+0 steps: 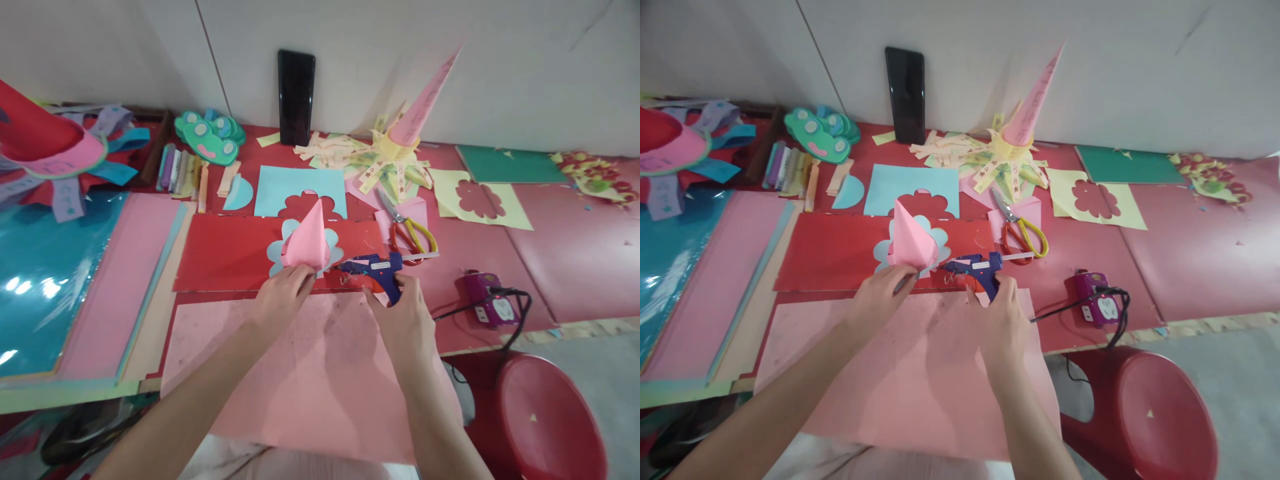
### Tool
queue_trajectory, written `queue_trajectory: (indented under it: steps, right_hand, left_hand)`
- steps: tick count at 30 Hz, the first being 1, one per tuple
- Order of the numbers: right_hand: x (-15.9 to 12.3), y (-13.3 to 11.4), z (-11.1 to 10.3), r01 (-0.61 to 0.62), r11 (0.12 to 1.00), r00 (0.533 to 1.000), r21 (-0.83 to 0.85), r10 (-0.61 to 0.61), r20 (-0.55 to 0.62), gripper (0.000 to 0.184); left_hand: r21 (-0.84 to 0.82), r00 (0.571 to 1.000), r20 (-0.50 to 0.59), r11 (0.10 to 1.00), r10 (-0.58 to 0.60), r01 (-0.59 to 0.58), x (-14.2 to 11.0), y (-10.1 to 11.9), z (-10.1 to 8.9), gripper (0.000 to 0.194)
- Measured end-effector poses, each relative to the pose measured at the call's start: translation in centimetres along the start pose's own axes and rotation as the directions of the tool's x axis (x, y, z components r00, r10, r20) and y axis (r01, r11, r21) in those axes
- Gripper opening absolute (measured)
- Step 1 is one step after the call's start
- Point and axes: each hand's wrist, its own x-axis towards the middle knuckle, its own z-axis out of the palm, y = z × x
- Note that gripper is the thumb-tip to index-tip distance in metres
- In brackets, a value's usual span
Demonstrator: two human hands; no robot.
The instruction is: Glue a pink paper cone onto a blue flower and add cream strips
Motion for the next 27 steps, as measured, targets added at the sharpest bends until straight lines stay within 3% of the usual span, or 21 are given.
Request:
queue_trajectory:
  steps: [4, 10, 14, 19, 23, 27]
  right_hand:
    - [1.8, 2.0, -0.7, -0.095, 0.983, 0.986, 0.159, 0.071, 0.152, 0.052]
    - [5.1, 5.6, -2.1, -0.122, 0.923, 0.992, 0.365, 0.105, 0.067, 0.038]
    - [7.6, 6.5, -1.9, -0.127, 0.949, 0.985, 0.29, 0.155, -0.076, 0.036]
    - [10.2, 7.3, -0.4, -0.028, 0.989, 0.99, 0.145, 0.047, -0.132, 0.038]
    - [10.8, 7.6, 0.7, 0.017, 0.995, 0.994, 0.095, -0.007, -0.108, 0.042]
    - [10.9, 7.9, 1.8, 0.006, 0.998, 0.986, 0.06, 0.004, -0.169, 0.042]
  left_hand:
    - [-0.025, 1.0, 0.012, 1.0, -0.005, 0.005, 0.0, 0.2, -0.3, 0.012]
    - [-0.013, 1.0, -0.02, 1.0, 0.024, -0.024, -0.1, 0.3, -0.1, 0.012]
    - [0.014, 0.992, -0.071, 0.995, 0.104, -0.103, -0.3, 0.1, 0.3, 0.009]
    - [0.015, 0.97, -0.141, 0.98, 0.199, -0.199, -0.5, -0.3, 0.1, 0.004]
    - [0.025, 0.97, -0.189, 0.988, 0.154, -0.152, -0.6, -0.3, -1.0, 0.007]
    - [-0.001, 0.971, -0.235, 0.999, 0.034, -0.035, -0.3, -0.8, -2.0, 0.007]
